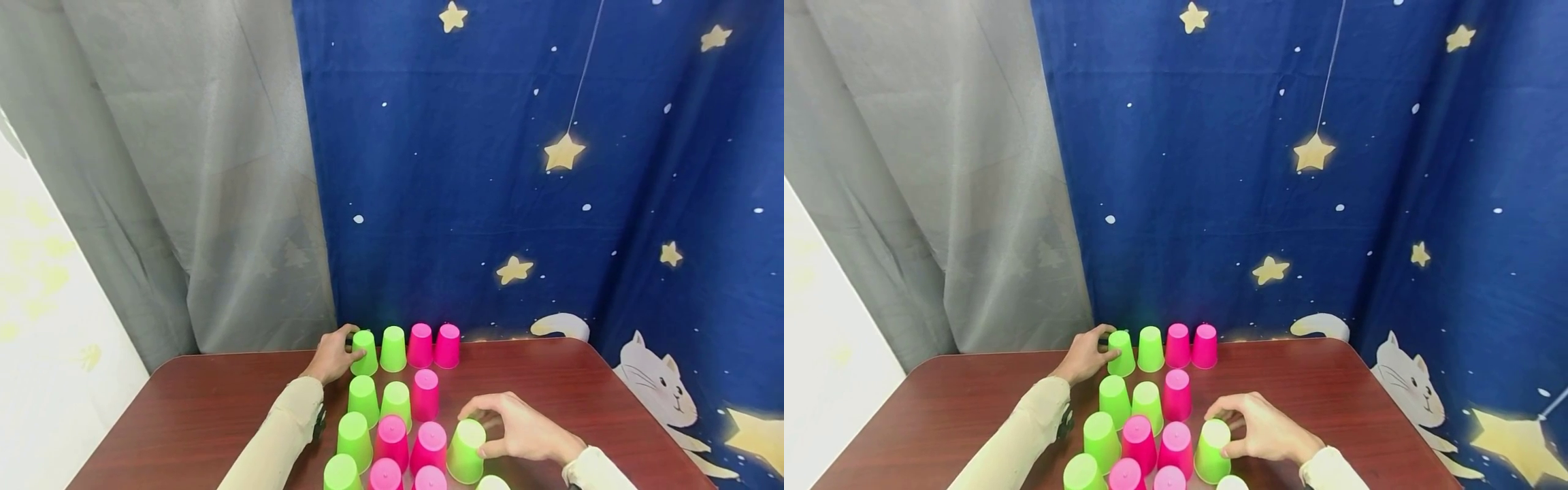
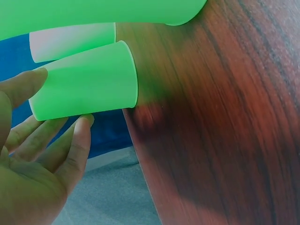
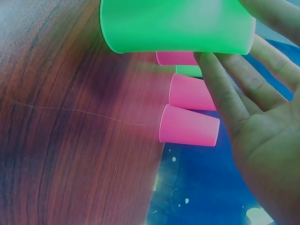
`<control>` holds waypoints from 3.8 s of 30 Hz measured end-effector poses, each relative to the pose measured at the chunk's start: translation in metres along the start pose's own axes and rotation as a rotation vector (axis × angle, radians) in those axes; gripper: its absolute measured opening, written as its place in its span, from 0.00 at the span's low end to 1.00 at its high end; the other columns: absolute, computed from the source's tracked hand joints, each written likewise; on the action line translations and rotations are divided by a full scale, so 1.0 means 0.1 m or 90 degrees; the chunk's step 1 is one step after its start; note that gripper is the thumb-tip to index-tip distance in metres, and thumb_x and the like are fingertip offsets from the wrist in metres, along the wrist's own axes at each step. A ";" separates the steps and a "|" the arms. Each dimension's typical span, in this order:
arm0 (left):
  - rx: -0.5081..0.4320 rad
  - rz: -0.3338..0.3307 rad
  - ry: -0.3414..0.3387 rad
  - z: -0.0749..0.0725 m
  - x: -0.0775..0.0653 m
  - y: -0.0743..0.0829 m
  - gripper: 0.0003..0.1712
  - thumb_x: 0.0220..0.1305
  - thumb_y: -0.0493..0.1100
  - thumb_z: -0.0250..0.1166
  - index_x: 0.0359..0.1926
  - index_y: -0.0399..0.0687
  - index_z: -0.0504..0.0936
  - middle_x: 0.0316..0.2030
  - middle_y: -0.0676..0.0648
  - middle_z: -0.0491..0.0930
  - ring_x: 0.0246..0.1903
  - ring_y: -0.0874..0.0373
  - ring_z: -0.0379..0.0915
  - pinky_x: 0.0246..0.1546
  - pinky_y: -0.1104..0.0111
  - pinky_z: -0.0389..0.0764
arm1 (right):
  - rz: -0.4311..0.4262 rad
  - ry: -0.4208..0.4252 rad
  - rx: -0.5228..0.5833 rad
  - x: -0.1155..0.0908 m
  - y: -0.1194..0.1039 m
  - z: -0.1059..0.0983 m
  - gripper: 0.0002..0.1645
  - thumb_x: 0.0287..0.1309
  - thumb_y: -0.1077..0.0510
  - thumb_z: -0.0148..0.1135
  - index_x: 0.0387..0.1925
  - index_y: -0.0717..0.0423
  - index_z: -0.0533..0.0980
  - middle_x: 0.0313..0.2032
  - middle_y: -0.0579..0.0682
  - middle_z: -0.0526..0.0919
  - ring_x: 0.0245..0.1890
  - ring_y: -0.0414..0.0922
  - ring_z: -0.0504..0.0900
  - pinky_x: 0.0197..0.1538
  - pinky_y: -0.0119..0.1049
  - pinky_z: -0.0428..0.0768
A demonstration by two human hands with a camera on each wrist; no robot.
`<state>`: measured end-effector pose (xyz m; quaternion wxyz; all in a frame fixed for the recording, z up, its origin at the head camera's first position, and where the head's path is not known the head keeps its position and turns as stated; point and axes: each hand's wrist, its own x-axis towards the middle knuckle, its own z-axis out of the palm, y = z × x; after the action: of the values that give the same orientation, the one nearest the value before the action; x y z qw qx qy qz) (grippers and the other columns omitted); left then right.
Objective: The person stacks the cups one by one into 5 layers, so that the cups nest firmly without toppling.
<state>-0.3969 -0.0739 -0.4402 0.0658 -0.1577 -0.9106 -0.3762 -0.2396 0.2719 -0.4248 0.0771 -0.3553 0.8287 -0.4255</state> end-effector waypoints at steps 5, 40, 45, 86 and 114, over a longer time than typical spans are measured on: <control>0.008 -0.002 0.000 0.00 -0.02 0.01 0.25 0.61 0.38 0.71 0.58 0.39 0.76 0.55 0.36 0.82 0.47 0.44 0.86 0.48 0.55 0.86 | -0.002 0.000 0.000 0.01 -0.01 0.01 0.24 0.51 0.61 0.75 0.50 0.55 0.78 0.42 0.48 0.88 0.42 0.34 0.86 0.46 0.29 0.85; -0.015 0.078 -0.032 -0.83 -1.49 0.15 0.13 0.68 0.47 0.65 0.52 0.55 0.78 0.44 0.55 0.84 0.43 0.67 0.83 0.39 0.72 0.83 | 0.019 0.072 -0.054 0.00 0.01 -0.04 0.23 0.49 0.57 0.77 0.49 0.48 0.79 0.39 0.45 0.87 0.35 0.33 0.85 0.36 0.33 0.86; -0.069 0.087 -0.105 -0.79 -1.74 0.18 0.14 0.71 0.51 0.62 0.52 0.51 0.78 0.45 0.50 0.84 0.41 0.70 0.82 0.36 0.73 0.83 | 0.028 0.095 -0.075 0.04 0.06 -0.07 0.23 0.49 0.56 0.77 0.48 0.49 0.79 0.38 0.44 0.87 0.35 0.33 0.85 0.36 0.32 0.85; -0.049 0.033 -0.171 -0.31 -2.07 0.27 0.29 0.62 0.59 0.69 0.57 0.47 0.75 0.44 0.53 0.80 0.34 0.75 0.70 0.34 0.76 0.80 | 0.183 0.209 -0.218 0.51 0.45 -0.49 0.22 0.45 0.56 0.79 0.44 0.52 0.82 0.41 0.48 0.87 0.42 0.45 0.86 0.48 0.46 0.85; -0.095 0.034 -0.186 -0.34 -2.05 0.26 0.28 0.60 0.53 0.72 0.56 0.47 0.75 0.42 0.54 0.81 0.32 0.74 0.74 0.34 0.74 0.80 | 0.313 0.324 -0.233 0.70 0.69 -0.70 0.23 0.49 0.57 0.76 0.46 0.63 0.81 0.43 0.61 0.87 0.42 0.54 0.88 0.51 0.52 0.85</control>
<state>-0.1954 -0.1293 -0.4474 -0.0695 -0.2397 -0.8754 -0.4140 -0.3571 0.2980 -0.4216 -0.0956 -0.0375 0.9439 -0.3137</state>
